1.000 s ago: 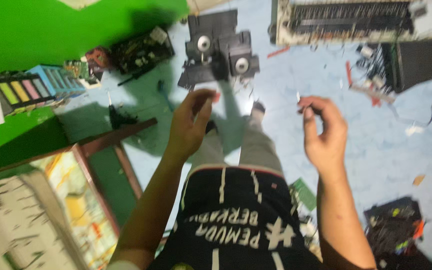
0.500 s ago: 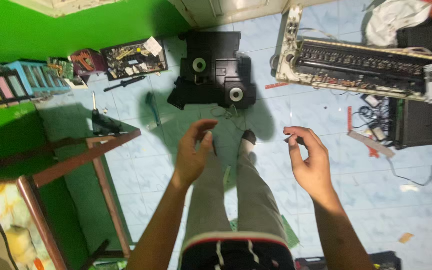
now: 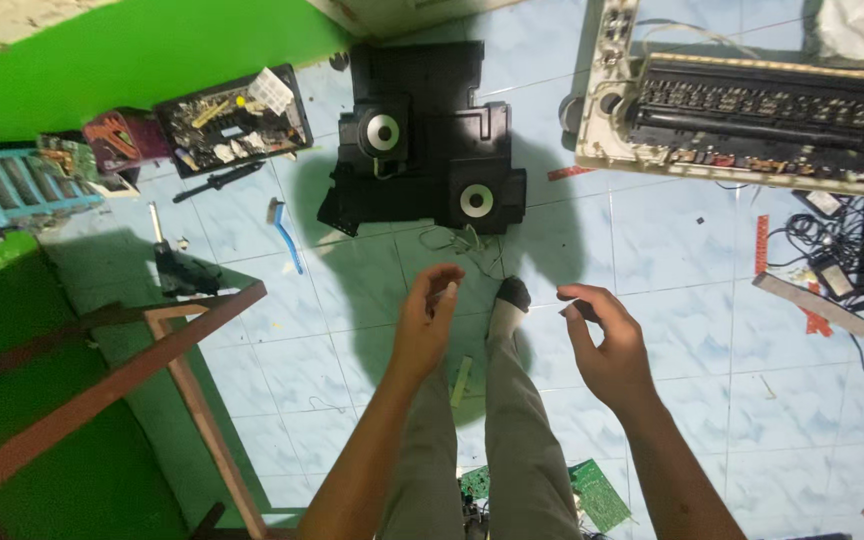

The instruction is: The person handles speaker components, assembles them into a black plastic housing, and organizes small parts inside a red case.

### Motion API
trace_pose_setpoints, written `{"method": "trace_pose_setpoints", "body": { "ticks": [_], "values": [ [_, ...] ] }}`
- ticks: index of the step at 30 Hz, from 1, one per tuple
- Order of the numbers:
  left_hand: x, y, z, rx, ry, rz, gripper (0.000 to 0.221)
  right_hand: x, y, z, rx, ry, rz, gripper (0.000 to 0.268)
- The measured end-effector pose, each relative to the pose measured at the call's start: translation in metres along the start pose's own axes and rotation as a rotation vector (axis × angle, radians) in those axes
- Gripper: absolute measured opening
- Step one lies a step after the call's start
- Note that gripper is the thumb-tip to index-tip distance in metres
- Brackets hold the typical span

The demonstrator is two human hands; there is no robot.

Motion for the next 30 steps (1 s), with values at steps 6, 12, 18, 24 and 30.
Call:
{"method": "trace_pose_setpoints", "body": {
  "ticks": [6, 12, 18, 24, 30],
  "values": [
    [0.117, 0.037, 0.096, -0.075, 0.01, 0.125, 0.028, -0.142, -0.04, 0.067, 0.022, -0.206, -0.02, 0.027],
    [0.215, 0.076, 0.197, -0.111, 0.121, 0.23, 0.034, -0.306, -0.081, 0.141, 0.037, -0.328, 0.027, 0.038],
    [0.296, 0.071, 0.266, -0.114, 0.2, 0.305, 0.044, -0.437, -0.111, 0.198, 0.04, -0.421, -0.026, 0.054],
    [0.358, 0.062, 0.299, -0.12, 0.36, 0.369, 0.069, -0.5, -0.137, 0.246, 0.157, -0.467, -0.057, 0.081],
    [0.388, 0.032, 0.307, -0.056, 0.376, 0.287, 0.078, -0.489, -0.157, 0.243, 0.17, -0.496, 0.205, 0.083]
  ]
}}
Point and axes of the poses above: each hand's wrist, its own z-axis towards the middle knuckle, its own y-axis out of the back of the hand, x = y × z, the point moved 6 cm from there along z, towards the middle knuckle, and after that the axes turned 11 degrees about x, right-handed, at the moved point
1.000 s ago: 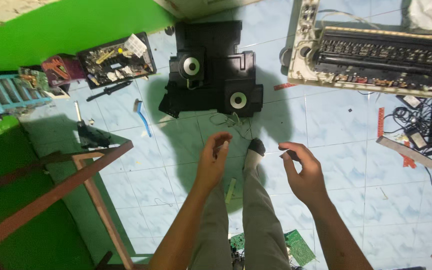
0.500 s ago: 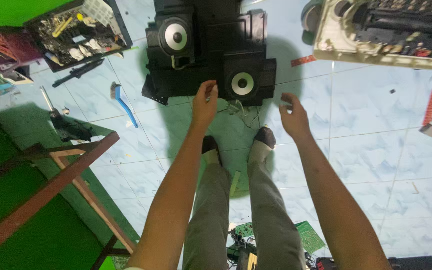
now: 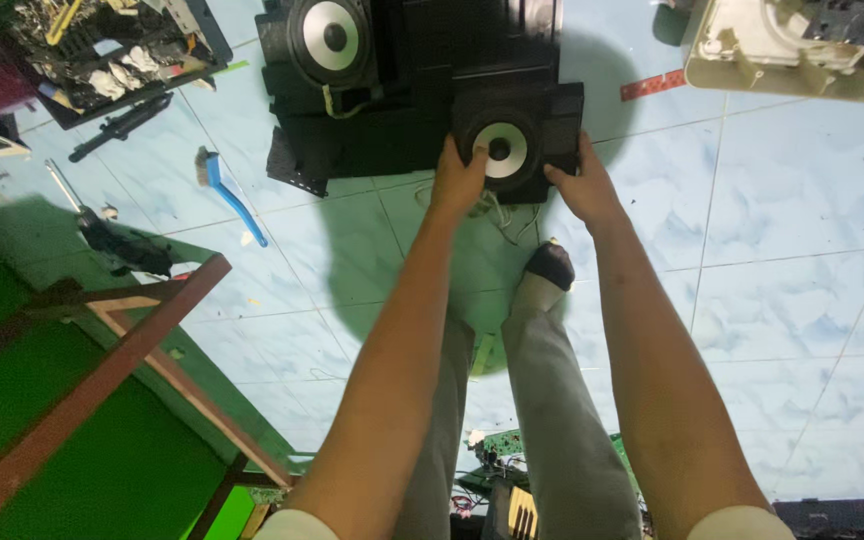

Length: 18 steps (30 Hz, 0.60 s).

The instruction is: The person handles speaker components, assembles them into a black plastic housing, and organizes small parts inside a red case.

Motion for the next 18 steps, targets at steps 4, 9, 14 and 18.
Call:
{"method": "trace_pose_setpoints", "body": {
  "ticks": [4, 9, 14, 18],
  "values": [
    [-0.001, -0.008, -0.001, -0.037, 0.041, 0.05, 0.076, 0.007, -0.002, -0.015, -0.053, 0.021, 0.097, 0.083],
    [-0.01, -0.021, -0.044, -0.074, -0.057, 0.066, 0.071, 0.0, 0.007, -0.05, -0.215, 0.02, -0.053, 0.074],
    [-0.031, -0.021, -0.087, -0.238, -0.034, 0.22, 0.069, 0.009, 0.014, -0.074, -0.311, -0.063, -0.156, 0.067],
    [-0.041, -0.019, -0.118, -0.196, -0.092, 0.094, 0.069, 0.02, 0.007, -0.099, -0.358, -0.002, 0.23, 0.064]
  ]
}}
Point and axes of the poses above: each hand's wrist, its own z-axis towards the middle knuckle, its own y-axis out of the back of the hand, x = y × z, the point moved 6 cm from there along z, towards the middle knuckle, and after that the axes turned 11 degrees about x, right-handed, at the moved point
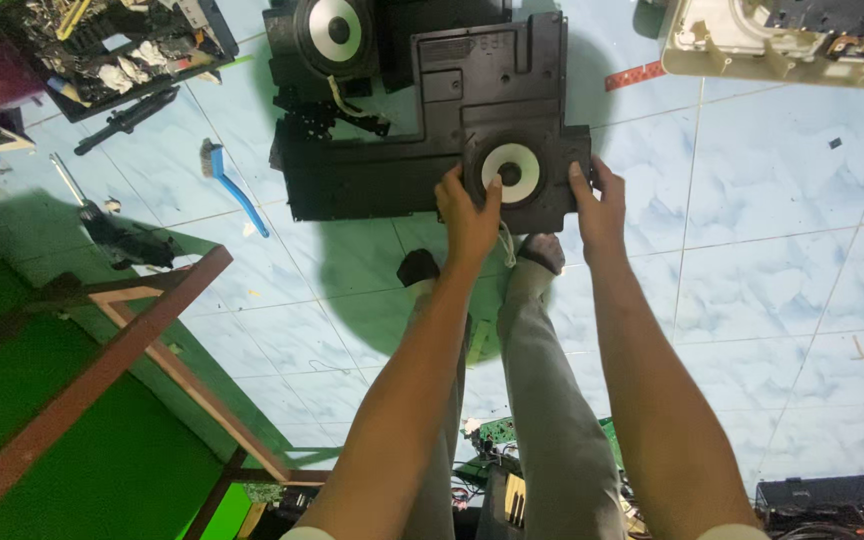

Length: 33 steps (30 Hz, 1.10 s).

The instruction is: The person handles speaker components, assembles them into a black plastic housing, and organizes small parts inside a red case.

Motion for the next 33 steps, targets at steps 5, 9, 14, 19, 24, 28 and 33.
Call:
{"method": "trace_pose_setpoints", "body": {
  "ticks": [5, 9, 14, 19, 24, 28, 33],
  "values": [
    [-0.016, 0.018, -0.046, -0.071, -0.21, -0.102, 0.068, 0.053, -0.011, -0.026, 0.104, 0.24, 0.173, 0.052],
    [-0.03, 0.034, -0.073, -0.073, -0.201, -0.13, 0.069, 0.094, -0.005, -0.04, 0.17, 0.102, 0.232, 0.055],
    [-0.068, 0.071, -0.126, -0.158, -0.243, -0.223, 0.062, 0.135, 0.008, -0.088, 0.283, 0.15, 0.283, 0.065],
    [-0.122, 0.124, -0.185, -0.109, -0.271, -0.19, 0.058, 0.147, 0.021, -0.155, 0.36, 0.078, 0.303, 0.055],
    [-0.19, 0.184, -0.271, -0.093, -0.358, -0.118, 0.058, 0.173, 0.024, -0.266, 0.357, 0.192, 0.55, 0.059],
    [-0.239, 0.232, -0.366, -0.098, -0.431, -0.079, 0.055, 0.217, 0.035, -0.353, 0.509, 0.287, 0.516, 0.064],
    [-0.276, 0.284, -0.473, -0.067, -0.516, -0.079, 0.056, 0.246, 0.044, -0.435, 0.481, 0.073, 0.677, 0.068]
  ]
}}
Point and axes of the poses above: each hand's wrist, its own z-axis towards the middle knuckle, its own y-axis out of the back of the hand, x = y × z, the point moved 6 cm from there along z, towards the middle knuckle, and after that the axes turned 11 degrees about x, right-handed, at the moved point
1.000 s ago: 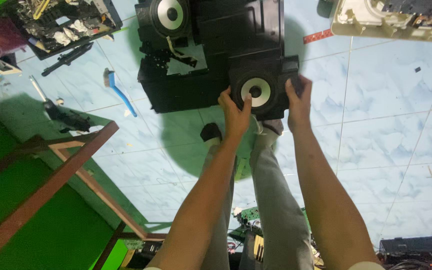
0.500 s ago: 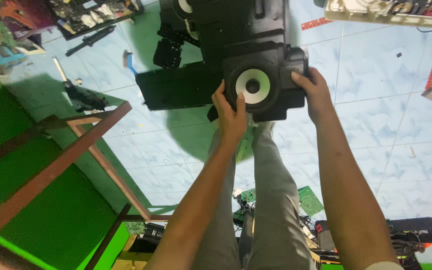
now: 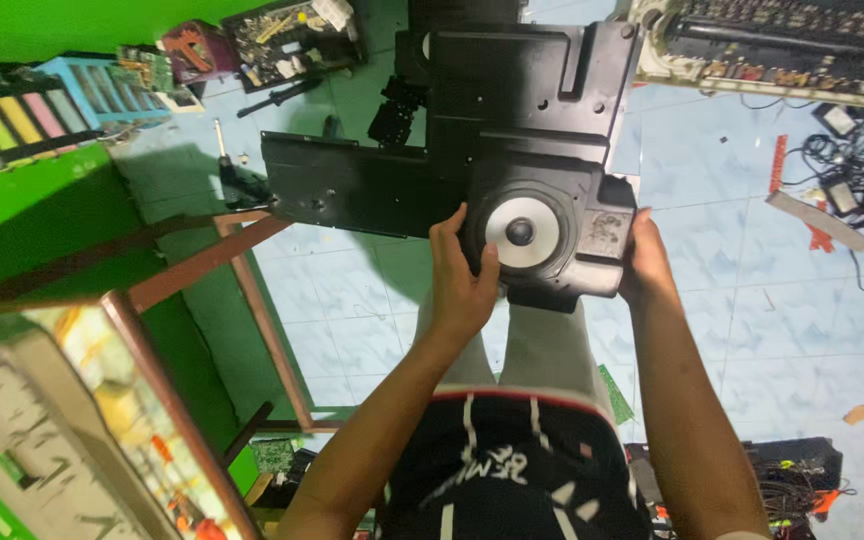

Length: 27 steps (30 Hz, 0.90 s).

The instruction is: The person handles speaker components, assembles them into a black plastic housing, and organizes small parts inside a red case.

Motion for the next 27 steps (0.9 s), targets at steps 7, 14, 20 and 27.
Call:
{"method": "trace_pose_setpoints", "body": {
  "ticks": [7, 14, 20, 27],
  "values": [
    [-0.095, 0.057, -0.085, -0.01, -0.114, 0.02, 0.06, 0.06, -0.091, -0.072, 0.112, 0.086, -0.074, 0.057],
    [-0.158, 0.099, -0.111, -0.157, -0.265, 0.182, 0.059, 0.1, -0.143, -0.093, 0.207, 0.149, -0.082, 0.051],
    [-0.132, 0.113, -0.119, -0.235, -0.192, -0.131, 0.045, 0.123, -0.16, -0.089, 0.252, 0.204, -0.051, 0.052],
    [-0.014, 0.099, -0.106, -0.493, 0.351, -0.92, 0.078, 0.149, -0.183, -0.084, 0.451, 0.123, 0.001, 0.056]
  ]
}}
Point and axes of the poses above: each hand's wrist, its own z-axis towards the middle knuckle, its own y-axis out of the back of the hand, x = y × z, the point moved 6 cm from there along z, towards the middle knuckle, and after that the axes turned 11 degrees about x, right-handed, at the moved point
